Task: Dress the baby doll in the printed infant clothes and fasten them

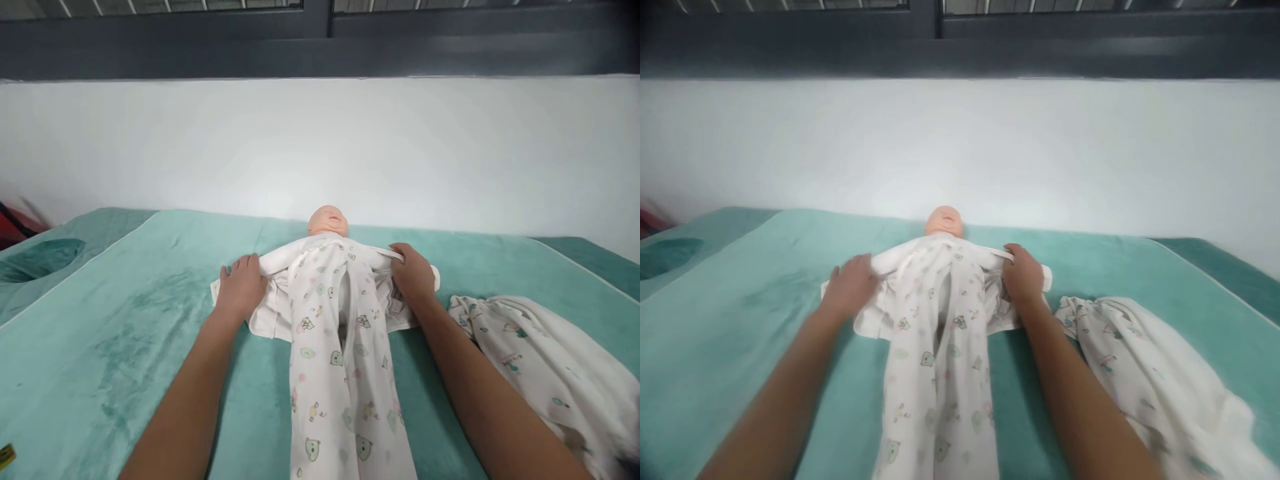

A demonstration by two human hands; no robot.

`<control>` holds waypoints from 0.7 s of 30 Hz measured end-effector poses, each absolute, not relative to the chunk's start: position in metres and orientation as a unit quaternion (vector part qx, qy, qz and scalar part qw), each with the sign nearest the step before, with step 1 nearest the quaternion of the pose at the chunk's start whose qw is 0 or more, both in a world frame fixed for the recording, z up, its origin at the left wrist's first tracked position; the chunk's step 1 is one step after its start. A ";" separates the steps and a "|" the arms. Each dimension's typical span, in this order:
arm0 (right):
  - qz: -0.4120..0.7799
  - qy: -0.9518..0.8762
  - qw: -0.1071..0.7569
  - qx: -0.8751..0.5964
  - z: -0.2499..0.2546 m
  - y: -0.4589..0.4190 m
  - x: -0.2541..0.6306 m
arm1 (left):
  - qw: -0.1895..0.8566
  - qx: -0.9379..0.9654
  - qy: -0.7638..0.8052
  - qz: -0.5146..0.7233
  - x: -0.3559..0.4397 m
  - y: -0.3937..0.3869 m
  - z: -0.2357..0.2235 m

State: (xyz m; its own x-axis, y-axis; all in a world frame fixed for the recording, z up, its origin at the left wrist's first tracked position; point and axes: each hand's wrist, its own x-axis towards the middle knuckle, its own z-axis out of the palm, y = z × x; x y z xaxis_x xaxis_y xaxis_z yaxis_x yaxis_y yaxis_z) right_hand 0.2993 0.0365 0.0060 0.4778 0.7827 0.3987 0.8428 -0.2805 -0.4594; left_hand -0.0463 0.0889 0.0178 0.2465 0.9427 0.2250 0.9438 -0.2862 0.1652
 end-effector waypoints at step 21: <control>0.025 -0.516 0.374 -0.770 0.005 0.038 0.304 | 0.000 -0.904 -0.417 0.092 0.198 0.097 0.073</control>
State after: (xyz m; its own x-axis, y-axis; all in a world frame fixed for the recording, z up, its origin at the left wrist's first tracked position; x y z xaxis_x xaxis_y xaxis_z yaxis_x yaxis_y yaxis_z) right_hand 0.3041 0.0382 0.0054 0.4667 0.8130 0.3482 0.7760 -0.1876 -0.6022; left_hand 0.1982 0.0971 0.0735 0.6344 0.7547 -0.1671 0.7548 -0.6514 -0.0766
